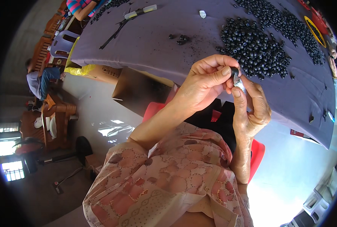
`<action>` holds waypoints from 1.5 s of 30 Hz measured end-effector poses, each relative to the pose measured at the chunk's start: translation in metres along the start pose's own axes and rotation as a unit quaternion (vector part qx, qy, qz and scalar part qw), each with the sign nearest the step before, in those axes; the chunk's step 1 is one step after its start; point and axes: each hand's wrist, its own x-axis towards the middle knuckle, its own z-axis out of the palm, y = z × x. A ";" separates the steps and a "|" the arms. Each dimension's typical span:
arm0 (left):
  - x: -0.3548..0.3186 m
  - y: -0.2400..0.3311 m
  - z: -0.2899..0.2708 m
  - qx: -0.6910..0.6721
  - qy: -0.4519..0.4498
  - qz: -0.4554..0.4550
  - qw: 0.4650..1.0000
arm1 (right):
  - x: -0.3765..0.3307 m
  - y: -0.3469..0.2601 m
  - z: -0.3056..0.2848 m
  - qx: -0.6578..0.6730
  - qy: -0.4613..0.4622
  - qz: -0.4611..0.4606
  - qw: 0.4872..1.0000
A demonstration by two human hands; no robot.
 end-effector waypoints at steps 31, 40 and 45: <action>0.013 -0.009 -0.005 -0.024 0.045 -0.011 0.999 | 0.006 0.010 0.006 0.074 0.017 0.036 0.996; 0.013 -0.010 -0.009 -0.017 0.018 -0.014 1.000 | 0.006 0.012 0.005 0.066 0.012 0.024 0.997; 0.013 -0.009 -0.008 -0.019 0.041 -0.002 0.999 | 0.007 0.011 0.006 0.069 0.016 0.025 0.997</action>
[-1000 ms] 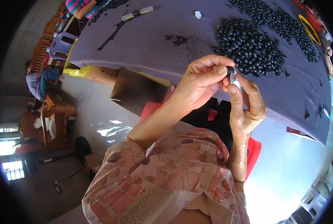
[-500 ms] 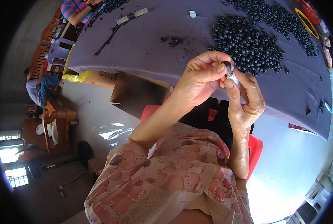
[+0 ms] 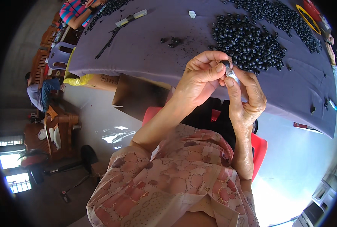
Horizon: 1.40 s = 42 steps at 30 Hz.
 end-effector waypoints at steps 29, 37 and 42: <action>0.003 -0.008 -0.012 0.003 -0.010 0.016 1.000 | 0.002 0.004 -0.002 0.023 0.005 0.056 0.998; 0.006 -0.011 -0.013 -0.028 -0.016 0.003 0.999 | -0.008 0.010 -0.006 0.072 0.032 0.083 0.993; 0.004 -0.006 -0.012 -0.004 -0.044 0.005 0.999 | -0.005 0.005 -0.006 -0.038 0.017 0.006 0.999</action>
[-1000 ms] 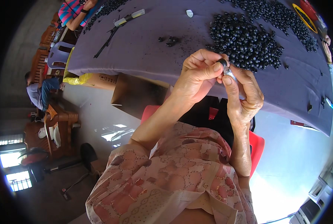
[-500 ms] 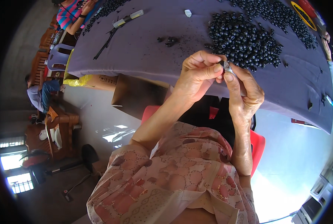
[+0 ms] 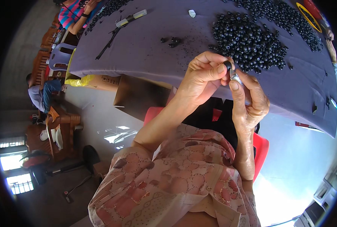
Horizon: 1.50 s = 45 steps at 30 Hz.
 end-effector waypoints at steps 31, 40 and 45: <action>-0.003 0.003 0.006 -0.023 0.014 -0.020 0.999 | 0.003 -0.006 -0.002 -0.027 -0.012 -0.032 0.999; -0.002 0.004 0.004 -0.011 0.009 -0.014 1.000 | 0.003 -0.003 0.000 -0.021 -0.009 -0.034 0.999; -0.001 0.002 0.000 -0.004 0.021 -0.005 1.000 | 0.003 0.000 0.001 0.002 -0.014 -0.016 1.000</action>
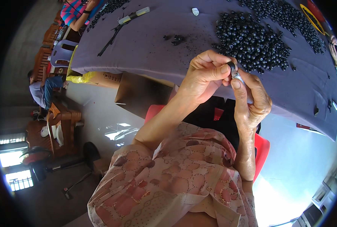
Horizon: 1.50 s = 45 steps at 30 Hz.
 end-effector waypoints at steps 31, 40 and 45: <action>0.002 -0.006 -0.008 0.016 0.036 0.005 0.999 | -0.002 0.008 0.007 0.078 0.032 0.078 0.993; 0.006 -0.005 -0.007 -0.042 0.000 -0.008 0.999 | -0.009 0.006 0.001 0.159 0.015 0.106 0.981; 0.004 0.000 -0.002 -0.038 -0.009 -0.001 0.999 | -0.007 -0.003 0.002 0.082 0.032 0.070 0.994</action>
